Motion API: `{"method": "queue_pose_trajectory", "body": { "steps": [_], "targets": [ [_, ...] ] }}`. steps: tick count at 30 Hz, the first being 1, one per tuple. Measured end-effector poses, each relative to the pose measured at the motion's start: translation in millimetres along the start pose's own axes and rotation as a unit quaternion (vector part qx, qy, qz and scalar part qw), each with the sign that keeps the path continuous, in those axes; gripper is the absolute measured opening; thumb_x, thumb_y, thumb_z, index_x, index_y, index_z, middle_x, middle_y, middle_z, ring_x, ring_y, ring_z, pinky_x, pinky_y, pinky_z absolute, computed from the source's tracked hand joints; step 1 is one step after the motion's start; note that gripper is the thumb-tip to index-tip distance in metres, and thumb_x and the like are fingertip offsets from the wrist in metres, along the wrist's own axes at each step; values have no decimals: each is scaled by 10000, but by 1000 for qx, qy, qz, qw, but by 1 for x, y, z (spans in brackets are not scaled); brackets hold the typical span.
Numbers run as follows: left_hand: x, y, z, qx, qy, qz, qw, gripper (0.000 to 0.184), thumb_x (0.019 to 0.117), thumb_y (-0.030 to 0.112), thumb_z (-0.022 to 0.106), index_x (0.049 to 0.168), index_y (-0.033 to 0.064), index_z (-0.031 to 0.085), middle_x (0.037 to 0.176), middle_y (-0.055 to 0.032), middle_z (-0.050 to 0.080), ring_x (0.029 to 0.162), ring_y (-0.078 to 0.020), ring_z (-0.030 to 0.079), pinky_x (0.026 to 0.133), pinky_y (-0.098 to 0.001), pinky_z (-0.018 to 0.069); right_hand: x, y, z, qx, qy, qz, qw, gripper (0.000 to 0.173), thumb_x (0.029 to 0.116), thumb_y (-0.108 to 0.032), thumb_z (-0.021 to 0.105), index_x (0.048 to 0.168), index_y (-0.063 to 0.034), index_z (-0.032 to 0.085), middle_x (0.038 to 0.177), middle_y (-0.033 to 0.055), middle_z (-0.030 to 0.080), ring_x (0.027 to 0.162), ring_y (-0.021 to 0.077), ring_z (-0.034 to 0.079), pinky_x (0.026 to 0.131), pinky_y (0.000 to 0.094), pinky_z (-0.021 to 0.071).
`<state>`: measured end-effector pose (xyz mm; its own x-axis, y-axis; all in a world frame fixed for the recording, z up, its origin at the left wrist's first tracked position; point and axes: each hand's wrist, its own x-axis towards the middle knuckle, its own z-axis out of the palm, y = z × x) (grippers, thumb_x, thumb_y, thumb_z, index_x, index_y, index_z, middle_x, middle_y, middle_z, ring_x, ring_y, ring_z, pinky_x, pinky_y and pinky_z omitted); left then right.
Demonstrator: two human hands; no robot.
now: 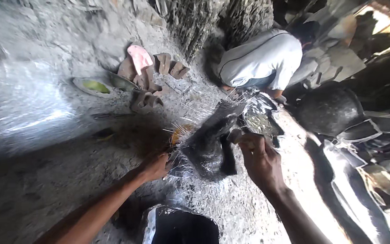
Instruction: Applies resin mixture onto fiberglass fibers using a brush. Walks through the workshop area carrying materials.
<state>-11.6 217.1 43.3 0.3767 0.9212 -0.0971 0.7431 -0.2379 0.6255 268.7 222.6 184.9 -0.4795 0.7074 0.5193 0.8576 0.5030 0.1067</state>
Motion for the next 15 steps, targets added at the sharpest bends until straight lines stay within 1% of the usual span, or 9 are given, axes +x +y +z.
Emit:
{"method": "queue_pose_trajectory", "body": {
  "steps": [3,5,6,7,9,11,12,13,15],
  "targets": [
    [2,-1,1,3,-1,8,1000,327,1017,246,618,1115,-62,667,1247,-213,647,1160,-335,631,1020,-478,477,-1,3,12,-13,-52,-31,998,176,993,-84,640,1113,44,639,1010,221,685,840,374,715,719,499,602],
    [3,-1,1,-1,-1,11,1000,348,1025,253,609,1172,-59,652,1330,-207,616,1224,-324,607,1057,-473,460,-3,7,12,-25,-75,-33,996,175,994,-89,646,1101,49,637,985,225,682,811,385,713,689,509,598],
    [4,-2,1,-3,1,14,1000,353,1028,259,603,1169,-61,652,1330,-211,615,1228,-326,604,1060,-474,458,-1,7,9,-23,-81,-26,996,178,996,-93,646,1100,51,634,981,230,680,809,390,714,685,522,596],
    [3,-2,1,-5,2,16,1000,356,1029,265,604,1151,-66,657,1307,-218,625,1215,-332,609,1051,-476,460,0,7,5,-22,-87,-18,996,182,996,-92,644,1107,52,634,988,235,683,812,399,715,682,538,593],
    [2,-1,-1,-7,-1,15,1000,361,1029,267,602,1160,-64,654,1308,-219,624,1206,-335,614,1041,-481,466,4,8,-4,-12,-105,3,994,199,998,-88,642,1139,53,638,1009,248,689,812,425,714,682,580,584],
    [3,-1,-1,-16,-3,12,1000,383,1037,270,592,1240,-52,629,1365,-209,596,1255,-325,590,1068,-478,450,12,12,-15,-4,-120,26,992,211,1004,-100,639,1164,37,641,1002,245,693,805,432,707,688,607,571],
    [3,-2,0,-22,3,13,1000,391,1034,263,596,1265,-52,621,1404,-207,577,1286,-323,576,1085,-480,441,17,13,-21,-12,-124,31,992,211,1012,-113,627,1171,25,638,994,237,690,802,422,707,694,602,574],
    [3,-3,2,-25,12,17,999,387,1028,253,606,1271,-47,622,1418,-200,572,1298,-316,570,1092,-473,440,22,13,-28,-21,-125,40,991,212,1018,-118,622,1179,18,628,973,240,685,783,424,702,681,604,570],
    [2,-2,0,-21,9,16,1000,381,1019,238,623,1274,-46,622,1437,-195,559,1308,-308,564,1096,-462,437,30,11,-40,-46,-113,55,991,232,1025,-132,617,1203,16,616,968,267,683,772,473,692,661,642,549]
  ]
}}
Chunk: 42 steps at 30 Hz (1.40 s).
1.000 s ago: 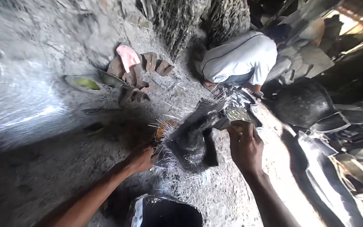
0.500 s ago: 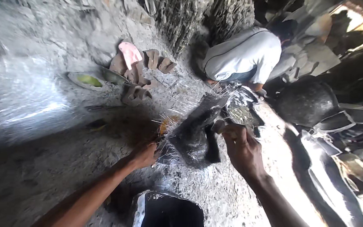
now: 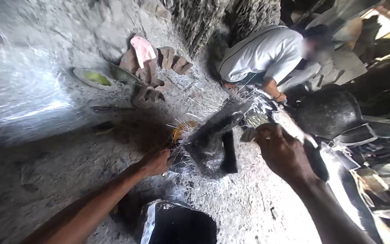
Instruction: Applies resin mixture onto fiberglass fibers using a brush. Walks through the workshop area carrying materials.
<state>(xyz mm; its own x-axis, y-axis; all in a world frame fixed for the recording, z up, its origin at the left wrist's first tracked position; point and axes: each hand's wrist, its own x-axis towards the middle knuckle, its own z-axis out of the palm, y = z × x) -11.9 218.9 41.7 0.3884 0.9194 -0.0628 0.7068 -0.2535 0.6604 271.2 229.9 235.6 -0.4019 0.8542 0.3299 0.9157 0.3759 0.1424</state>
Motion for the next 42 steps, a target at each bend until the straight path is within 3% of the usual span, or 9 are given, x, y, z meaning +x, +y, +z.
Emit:
{"method": "queue_pose_trajectory", "body": {
  "steps": [6,10,14,17,21,26,30,36,42],
  "targets": [
    [-3,7,-6,18,-13,-13,1000,338,1039,257,592,1136,-59,661,1345,-207,603,1227,-319,603,1055,-460,462,0,-13,-12,25,86,48,995,282,1056,-189,558,1247,11,612,1060,262,687,836,448,692,712,626,542],
    [-1,3,-4,19,-12,-8,1000,341,1044,259,578,1128,-59,667,1290,-209,632,1203,-320,617,1052,-467,468,-9,-8,26,67,69,41,994,261,1042,-157,582,1236,15,610,997,236,694,777,405,702,670,595,567],
    [0,6,-6,32,-40,-31,998,346,1046,273,571,1024,-57,672,1161,-218,659,1116,-339,639,997,-486,489,-19,6,54,132,44,48,989,227,1037,-115,586,1214,23,617,1002,200,712,784,351,718,705,550,587],
    [-1,3,-4,24,-26,-24,999,348,1043,274,583,1071,-62,669,1207,-220,654,1153,-334,632,1025,-486,478,-24,8,55,190,51,102,975,232,1055,-142,555,1233,0,599,995,171,725,817,294,734,762,519,602],
    [0,6,-7,22,-39,-37,998,357,1037,272,597,1041,-78,669,1121,-238,665,1095,-357,645,993,-511,488,-32,18,51,249,43,147,956,254,1089,-151,486,1290,-11,552,1088,150,729,856,231,750,802,441,622],
    [2,7,-8,25,-30,-49,998,376,1031,270,607,1146,-84,657,1165,-262,661,1131,-384,638,1025,-528,475,-34,27,52,290,120,217,924,262,1065,-184,561,1255,-4,569,1028,134,737,833,204,758,785,410,637],
    [3,7,-4,35,-27,-57,997,407,1039,245,576,1212,-120,622,1208,-316,640,1194,-432,612,1060,-560,445,-21,18,75,302,155,258,905,275,1017,-193,630,1218,-6,612,961,128,740,815,228,746,767,448,627],
    [-1,12,-6,78,-47,-85,992,480,1031,250,562,1239,-183,584,1248,-388,600,1226,-499,584,1080,-585,423,-15,-11,82,300,197,229,905,257,1020,-278,652,1185,-88,597,788,90,684,600,225,667,527,429,566],
    [-7,11,-7,77,-18,-31,996,484,1010,223,569,1196,-223,586,1176,-431,611,1179,-568,585,1057,-639,418,-14,-3,87,335,203,281,876,275,1033,-315,620,1114,-52,631,751,75,672,619,210,663,595,434,574]
  ]
}}
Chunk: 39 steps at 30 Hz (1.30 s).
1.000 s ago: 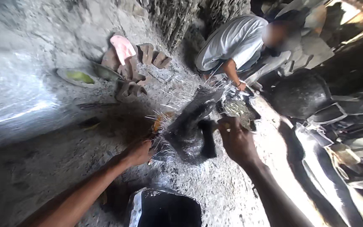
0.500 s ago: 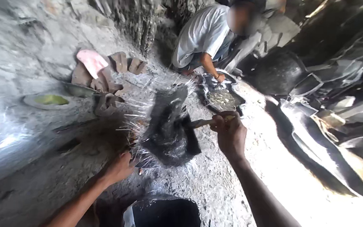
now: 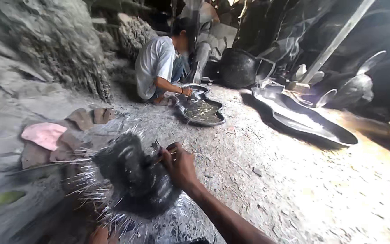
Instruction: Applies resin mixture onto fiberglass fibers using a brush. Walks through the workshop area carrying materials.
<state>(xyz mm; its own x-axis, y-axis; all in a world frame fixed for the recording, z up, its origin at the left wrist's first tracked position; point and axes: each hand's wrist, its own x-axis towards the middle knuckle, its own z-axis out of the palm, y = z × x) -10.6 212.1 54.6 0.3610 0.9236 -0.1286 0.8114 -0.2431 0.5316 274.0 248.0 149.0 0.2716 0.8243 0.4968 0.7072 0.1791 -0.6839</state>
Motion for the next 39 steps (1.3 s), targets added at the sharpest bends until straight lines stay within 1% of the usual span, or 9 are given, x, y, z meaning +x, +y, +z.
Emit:
{"method": "queue_pose_trajectory", "body": {
  "steps": [4,8,13,19,23,27,31,36,39],
  "targets": [
    [-1,2,0,3,3,-3,1000,474,1011,215,567,1196,-221,587,1177,-425,614,1173,-558,593,1055,-625,425,-2,4,-6,44,4,17,999,252,1039,-285,609,1113,-45,621,730,63,666,586,181,648,578,400,568],
    [-4,5,-1,8,-7,-24,1000,499,1000,219,596,1234,-221,570,1217,-418,605,1210,-532,584,1090,-595,411,-2,0,-20,68,8,32,997,322,1072,-374,529,1209,-88,588,717,83,671,561,215,659,505,425,556],
    [-2,1,2,12,25,-12,1000,496,989,224,624,1236,-203,582,1196,-396,626,1194,-513,603,1081,-584,429,21,11,-29,46,93,40,994,291,1055,-321,548,1071,-44,637,728,57,693,634,189,697,619,426,590],
    [-1,1,8,16,47,5,999,483,994,226,629,1229,-195,589,1174,-377,644,1162,-497,626,1061,-588,448,27,-1,-6,57,19,-10,998,254,1039,-275,583,1097,-37,650,805,91,697,677,226,694,658,473,584],
    [0,-2,11,22,59,14,998,497,994,259,639,1226,-179,606,1174,-364,654,1169,-483,631,1069,-573,449,28,-3,-8,67,31,-7,997,263,1054,-294,558,1093,-47,640,742,68,679,632,205,675,617,445,567],
    [-1,2,12,13,65,0,998,498,984,241,649,1232,-188,597,1181,-369,648,1179,-487,623,1070,-579,444,13,0,-10,-19,75,-29,997,224,1023,-252,582,1048,-38,643,745,67,664,611,201,664,572,409,560],
    [-2,8,8,11,55,-10,998,491,990,214,637,1244,-201,578,1185,-381,638,1181,-495,616,1073,-583,438,0,11,6,-11,26,-69,997,251,1025,-254,615,1065,-9,654,814,114,669,660,249,676,609,451,575],
    [-1,3,11,15,66,-2,998,500,983,231,649,1235,-197,588,1170,-376,647,1171,-495,624,1067,-586,443,-1,18,5,31,31,-29,999,277,1035,-286,597,1074,-16,645,775,95,677,667,222,684,641,425,573],
    [0,1,13,12,65,-9,998,519,992,254,645,1271,-178,576,1198,-359,645,1196,-469,618,1086,-562,435,1,19,0,91,-4,54,994,301,1063,-323,552,1118,-37,627,773,67,698,682,193,706,675,420,597]
  ]
}}
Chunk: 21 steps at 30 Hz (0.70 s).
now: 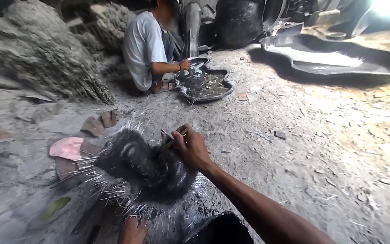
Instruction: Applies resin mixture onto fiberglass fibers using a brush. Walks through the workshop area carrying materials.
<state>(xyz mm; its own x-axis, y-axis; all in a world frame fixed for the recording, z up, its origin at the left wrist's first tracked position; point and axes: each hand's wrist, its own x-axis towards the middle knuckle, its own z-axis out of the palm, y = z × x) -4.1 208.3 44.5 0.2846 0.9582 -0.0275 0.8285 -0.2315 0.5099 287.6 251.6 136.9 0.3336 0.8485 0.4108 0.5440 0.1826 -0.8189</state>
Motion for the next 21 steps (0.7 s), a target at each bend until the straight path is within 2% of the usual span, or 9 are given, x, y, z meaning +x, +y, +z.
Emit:
{"method": "queue_pose_trajectory", "body": {
  "steps": [2,4,8,11,14,17,19,21],
  "targets": [
    [1,1,-1,2,-2,-3,1000,521,995,257,642,1274,-177,574,1206,-358,643,1201,-468,616,1087,-561,434,2,-2,-3,17,-32,33,999,319,1073,-345,533,1148,-45,609,783,75,701,708,202,715,704,431,597],
    [1,2,-2,8,-8,-3,1000,516,996,260,643,1263,-178,583,1201,-362,644,1196,-471,620,1081,-566,440,7,-6,-11,14,-43,26,999,320,1075,-329,534,1161,-32,615,787,87,703,714,211,716,713,438,594],
    [2,-1,-1,16,0,5,1000,522,991,273,652,1254,-173,592,1185,-351,656,1184,-468,629,1077,-560,445,10,-13,-15,-62,12,-68,996,266,1049,-279,562,1096,-27,632,779,74,682,673,208,689,656,434,585],
    [3,0,-2,18,-14,-6,1000,526,1003,291,641,1269,-160,588,1219,-336,648,1213,-441,618,1096,-539,434,6,-9,-6,-138,-38,-137,980,251,1039,-259,586,1079,-17,639,870,132,667,697,272,684,640,465,577],
    [5,0,-3,17,-22,-14,999,526,1003,307,640,1264,-148,598,1216,-323,656,1211,-421,623,1096,-522,436,7,-5,-6,-164,-31,-195,967,193,1019,-209,587,1053,-31,653,865,118,679,682,253,690,603,433,576],
    [5,4,-4,18,-36,-31,999,528,1011,321,632,1273,-137,597,1222,-314,654,1214,-413,620,1093,-512,435,6,-2,-14,-172,-64,-203,962,187,1009,-173,568,1087,-35,667,868,120,692,689,265,693,624,462,581],
    [6,1,-3,17,-32,-28,999,528,1004,316,637,1269,-138,602,1218,-317,656,1210,-417,624,1091,-521,439,5,-3,-22,-178,-53,-214,959,173,998,-164,562,1073,-48,667,829,106,693,667,257,688,600,464,571],
    [5,0,-2,14,-32,-26,999,522,1006,297,628,1280,-146,589,1235,-325,645,1223,-423,615,1095,-527,436,1,-4,-30,-194,-75,-230,951,168,1005,-165,545,1056,-61,668,822,96,689,685,256,695,611,465,576]
  ]
}}
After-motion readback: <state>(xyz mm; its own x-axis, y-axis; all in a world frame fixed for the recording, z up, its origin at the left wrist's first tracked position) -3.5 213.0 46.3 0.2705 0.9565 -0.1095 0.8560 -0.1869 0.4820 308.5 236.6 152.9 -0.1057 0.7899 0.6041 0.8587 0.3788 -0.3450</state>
